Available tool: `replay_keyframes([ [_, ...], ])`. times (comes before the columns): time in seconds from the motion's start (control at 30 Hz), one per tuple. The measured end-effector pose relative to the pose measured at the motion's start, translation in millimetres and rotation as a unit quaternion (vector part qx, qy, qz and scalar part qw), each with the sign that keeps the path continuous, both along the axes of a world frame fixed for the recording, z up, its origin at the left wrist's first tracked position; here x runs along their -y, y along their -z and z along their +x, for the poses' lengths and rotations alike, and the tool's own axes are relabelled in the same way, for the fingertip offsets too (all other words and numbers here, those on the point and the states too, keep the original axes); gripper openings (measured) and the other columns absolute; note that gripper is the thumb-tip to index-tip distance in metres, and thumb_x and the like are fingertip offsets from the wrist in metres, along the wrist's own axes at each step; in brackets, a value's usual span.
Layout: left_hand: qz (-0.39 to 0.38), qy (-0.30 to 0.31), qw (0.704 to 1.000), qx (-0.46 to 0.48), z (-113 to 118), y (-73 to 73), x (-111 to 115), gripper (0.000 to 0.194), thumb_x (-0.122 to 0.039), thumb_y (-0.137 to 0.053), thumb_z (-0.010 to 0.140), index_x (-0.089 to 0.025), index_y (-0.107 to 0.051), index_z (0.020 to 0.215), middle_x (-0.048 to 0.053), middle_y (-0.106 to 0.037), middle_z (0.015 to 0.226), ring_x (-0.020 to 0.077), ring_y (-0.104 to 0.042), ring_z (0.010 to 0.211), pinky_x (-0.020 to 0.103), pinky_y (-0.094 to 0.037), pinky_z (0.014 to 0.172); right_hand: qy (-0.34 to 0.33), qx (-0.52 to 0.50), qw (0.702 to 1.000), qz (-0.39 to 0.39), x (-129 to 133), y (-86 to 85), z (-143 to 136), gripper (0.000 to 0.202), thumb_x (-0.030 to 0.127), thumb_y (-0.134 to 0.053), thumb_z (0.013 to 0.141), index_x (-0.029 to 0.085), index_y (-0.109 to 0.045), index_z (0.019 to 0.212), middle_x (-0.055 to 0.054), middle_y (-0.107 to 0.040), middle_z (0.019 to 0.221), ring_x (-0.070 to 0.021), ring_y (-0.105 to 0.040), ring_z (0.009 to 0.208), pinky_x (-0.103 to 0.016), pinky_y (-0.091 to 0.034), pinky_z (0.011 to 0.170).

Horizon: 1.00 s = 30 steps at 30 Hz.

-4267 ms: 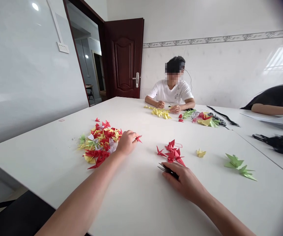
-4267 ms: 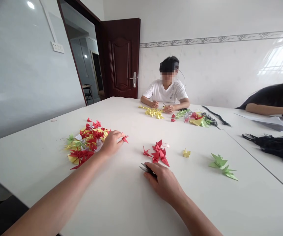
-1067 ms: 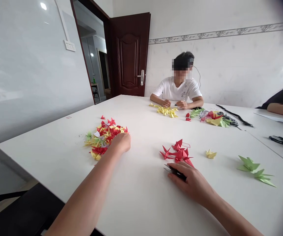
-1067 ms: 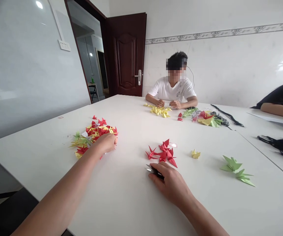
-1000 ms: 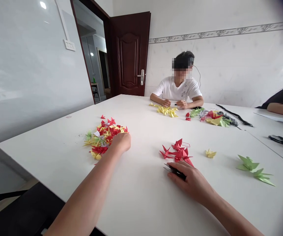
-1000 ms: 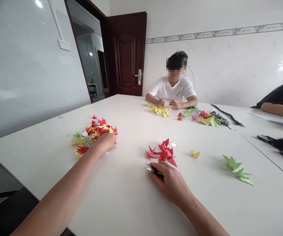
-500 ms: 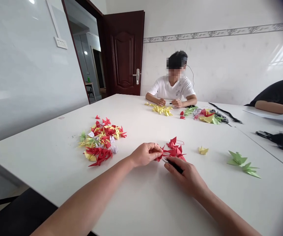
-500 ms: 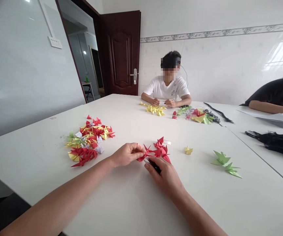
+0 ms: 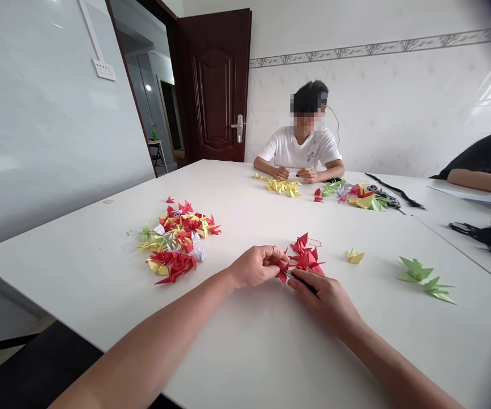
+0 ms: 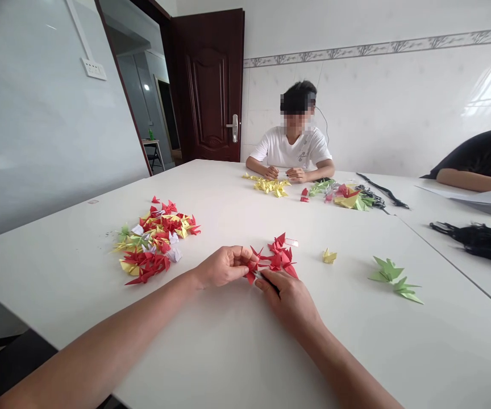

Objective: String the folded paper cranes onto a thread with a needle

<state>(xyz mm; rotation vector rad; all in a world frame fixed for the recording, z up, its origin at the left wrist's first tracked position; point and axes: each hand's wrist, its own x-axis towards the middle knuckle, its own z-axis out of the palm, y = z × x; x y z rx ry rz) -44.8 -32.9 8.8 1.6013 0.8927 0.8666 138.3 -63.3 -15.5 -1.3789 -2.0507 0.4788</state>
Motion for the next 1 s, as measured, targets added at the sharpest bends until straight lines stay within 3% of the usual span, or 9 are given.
replay_keyframes([
  [0.7,-0.014,0.013,0.999,-0.026,0.5,-4.9,2.1,0.017,-0.006,-0.053,0.073,-0.012,-0.063,0.086,0.006,-0.064,0.087,0.0134,-0.06,0.08,0.027,-0.048,0.077,-0.011,-0.005,1.0,-0.001,0.8,-0.9,0.7,0.036,0.045,-0.041,0.086,0.023,-0.069,0.085,-0.002,-0.067,0.069,-0.016,-0.059,0.06,-0.025,-0.044,0.056],
  [0.87,-0.016,0.025,1.0,-0.006,-1.4,1.4,-1.3,0.018,-0.008,-0.054,0.074,-0.013,-0.063,0.089,0.006,-0.064,0.086,0.0136,-0.061,0.08,0.029,-0.048,0.079,0.045,-0.041,0.998,-0.009,6.3,-8.8,-3.2,0.036,0.049,-0.05,0.079,0.022,-0.067,0.096,-0.002,-0.069,0.078,-0.0162,-0.06,0.063,-0.025,-0.045,0.056],
  [1.0,-0.009,0.038,0.999,-0.001,-0.6,6.0,-2.4,0.023,-0.008,-0.055,0.072,-0.014,-0.062,0.093,0.006,-0.065,0.087,0.0137,-0.061,0.081,0.028,-0.048,0.078,0.058,-0.069,0.996,0.006,7.9,-9.6,-5.8,0.031,0.043,-0.053,0.077,0.021,-0.066,0.094,-0.001,-0.068,0.078,-0.0155,-0.06,0.066,-0.024,-0.045,0.057],
])
